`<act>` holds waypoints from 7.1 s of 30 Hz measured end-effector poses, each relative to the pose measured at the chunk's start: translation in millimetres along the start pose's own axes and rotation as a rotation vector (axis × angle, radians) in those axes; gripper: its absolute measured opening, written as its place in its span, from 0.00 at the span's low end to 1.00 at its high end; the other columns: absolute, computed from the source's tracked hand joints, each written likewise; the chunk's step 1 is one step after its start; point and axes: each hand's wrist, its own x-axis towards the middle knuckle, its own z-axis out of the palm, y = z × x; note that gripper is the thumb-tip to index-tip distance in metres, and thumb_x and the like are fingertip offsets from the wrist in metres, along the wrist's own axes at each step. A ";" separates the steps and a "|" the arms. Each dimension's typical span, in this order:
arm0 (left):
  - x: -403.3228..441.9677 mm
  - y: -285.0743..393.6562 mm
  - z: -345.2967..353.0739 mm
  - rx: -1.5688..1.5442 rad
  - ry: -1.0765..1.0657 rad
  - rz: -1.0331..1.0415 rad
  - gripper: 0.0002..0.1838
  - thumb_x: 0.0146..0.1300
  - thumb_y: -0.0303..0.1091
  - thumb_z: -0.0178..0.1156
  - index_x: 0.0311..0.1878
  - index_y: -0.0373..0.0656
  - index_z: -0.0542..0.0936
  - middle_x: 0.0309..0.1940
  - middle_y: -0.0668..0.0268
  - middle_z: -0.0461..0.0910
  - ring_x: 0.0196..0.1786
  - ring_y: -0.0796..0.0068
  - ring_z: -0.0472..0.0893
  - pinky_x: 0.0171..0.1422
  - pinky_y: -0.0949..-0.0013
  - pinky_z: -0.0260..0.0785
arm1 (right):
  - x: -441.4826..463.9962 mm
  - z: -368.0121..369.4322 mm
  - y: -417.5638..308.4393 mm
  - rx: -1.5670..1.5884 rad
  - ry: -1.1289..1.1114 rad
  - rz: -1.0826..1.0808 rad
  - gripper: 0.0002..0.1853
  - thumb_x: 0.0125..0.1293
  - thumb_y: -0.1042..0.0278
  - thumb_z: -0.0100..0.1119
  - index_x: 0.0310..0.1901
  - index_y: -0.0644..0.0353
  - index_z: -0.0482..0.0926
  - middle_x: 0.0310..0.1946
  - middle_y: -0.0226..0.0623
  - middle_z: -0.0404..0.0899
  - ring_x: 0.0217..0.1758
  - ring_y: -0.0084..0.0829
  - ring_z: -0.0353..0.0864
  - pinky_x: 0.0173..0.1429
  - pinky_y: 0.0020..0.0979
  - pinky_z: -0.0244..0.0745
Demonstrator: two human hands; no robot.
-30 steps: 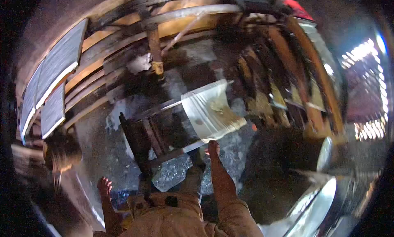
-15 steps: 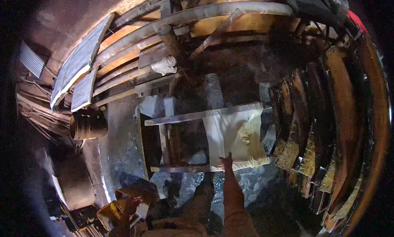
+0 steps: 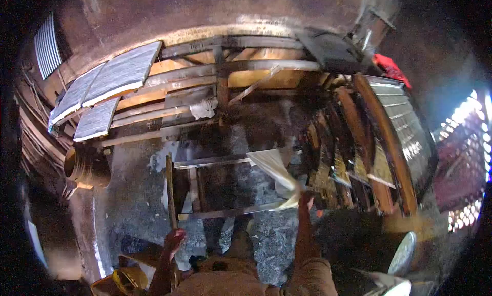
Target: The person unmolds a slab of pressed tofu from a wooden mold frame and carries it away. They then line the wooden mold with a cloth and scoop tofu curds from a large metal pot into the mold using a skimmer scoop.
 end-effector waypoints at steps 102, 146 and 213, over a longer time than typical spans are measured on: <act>-186.1 156.5 148.3 -0.200 -0.608 0.575 0.27 0.54 0.39 0.59 0.56 0.38 0.66 0.51 0.57 0.70 0.48 0.65 0.73 0.52 0.63 0.68 | -426.7 -197.0 -291.4 0.411 -0.771 -1.029 0.25 0.45 0.64 0.67 0.46 0.58 0.70 0.46 0.36 0.70 0.49 0.35 0.71 0.52 0.35 0.69; -181.0 205.1 90.9 -0.897 -0.861 0.318 0.24 0.60 0.47 0.48 0.52 0.38 0.68 0.45 0.56 0.73 0.48 0.63 0.75 0.53 0.62 0.68 | -506.5 -172.4 -256.7 0.522 -0.480 -1.066 0.30 0.53 0.48 0.62 0.55 0.50 0.68 0.55 0.45 0.66 0.61 0.42 0.62 0.62 0.37 0.57; -112.5 381.6 682.8 -0.436 -0.896 -0.056 0.05 0.49 0.35 0.56 0.26 0.49 0.70 0.22 0.68 0.72 0.26 0.66 0.75 0.33 0.60 0.71 | -312.9 -381.8 112.7 1.034 0.531 -0.018 0.18 0.59 0.50 0.55 0.31 0.59 0.74 0.24 0.36 0.77 0.22 0.28 0.77 0.23 0.30 0.73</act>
